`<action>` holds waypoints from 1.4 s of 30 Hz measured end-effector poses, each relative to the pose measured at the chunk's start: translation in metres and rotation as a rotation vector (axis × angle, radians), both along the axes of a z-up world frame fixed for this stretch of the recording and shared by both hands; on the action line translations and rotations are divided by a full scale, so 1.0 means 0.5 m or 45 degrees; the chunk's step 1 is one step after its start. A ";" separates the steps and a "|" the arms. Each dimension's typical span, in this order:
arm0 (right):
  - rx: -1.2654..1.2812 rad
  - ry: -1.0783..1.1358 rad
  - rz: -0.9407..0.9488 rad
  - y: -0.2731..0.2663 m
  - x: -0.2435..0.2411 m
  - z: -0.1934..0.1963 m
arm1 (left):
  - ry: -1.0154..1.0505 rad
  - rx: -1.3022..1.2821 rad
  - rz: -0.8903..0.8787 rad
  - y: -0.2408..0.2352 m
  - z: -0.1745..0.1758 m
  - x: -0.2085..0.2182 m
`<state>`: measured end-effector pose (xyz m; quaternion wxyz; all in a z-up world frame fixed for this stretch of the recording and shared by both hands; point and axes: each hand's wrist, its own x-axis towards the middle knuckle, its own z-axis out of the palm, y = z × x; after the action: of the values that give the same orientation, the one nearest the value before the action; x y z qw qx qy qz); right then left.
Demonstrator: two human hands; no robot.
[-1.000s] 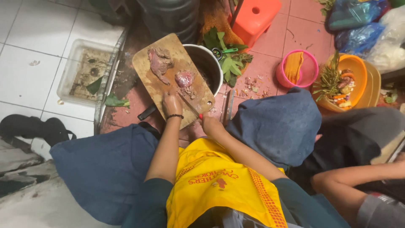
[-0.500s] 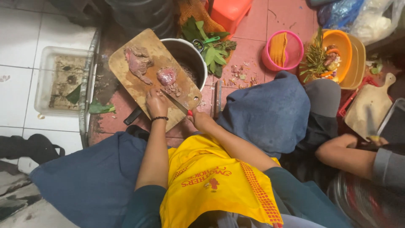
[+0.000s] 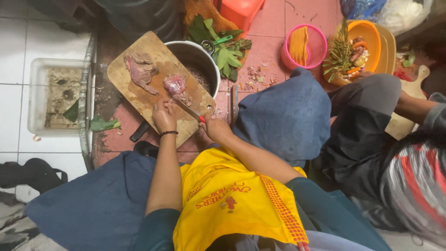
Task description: Slicing raw meat into smaller pieces on a wooden cutting board and occasionally sharpening the knife.
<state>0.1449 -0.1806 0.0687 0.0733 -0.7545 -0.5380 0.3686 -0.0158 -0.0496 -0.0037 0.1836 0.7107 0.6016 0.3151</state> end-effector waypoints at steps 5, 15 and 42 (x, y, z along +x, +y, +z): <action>0.013 -0.009 0.021 0.003 -0.006 -0.008 | 0.007 0.023 0.055 0.003 -0.009 -0.005; 0.023 -0.001 0.005 0.006 -0.021 0.012 | 0.004 0.033 -0.016 0.025 -0.062 -0.016; -0.103 -0.115 0.044 0.045 -0.025 -0.043 | -0.882 -0.415 0.135 0.058 0.223 -0.003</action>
<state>0.1325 -0.1580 0.0473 0.0121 -0.7633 -0.5383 0.3571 -0.0172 -0.0204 0.1076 0.4699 0.4916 0.5820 0.4459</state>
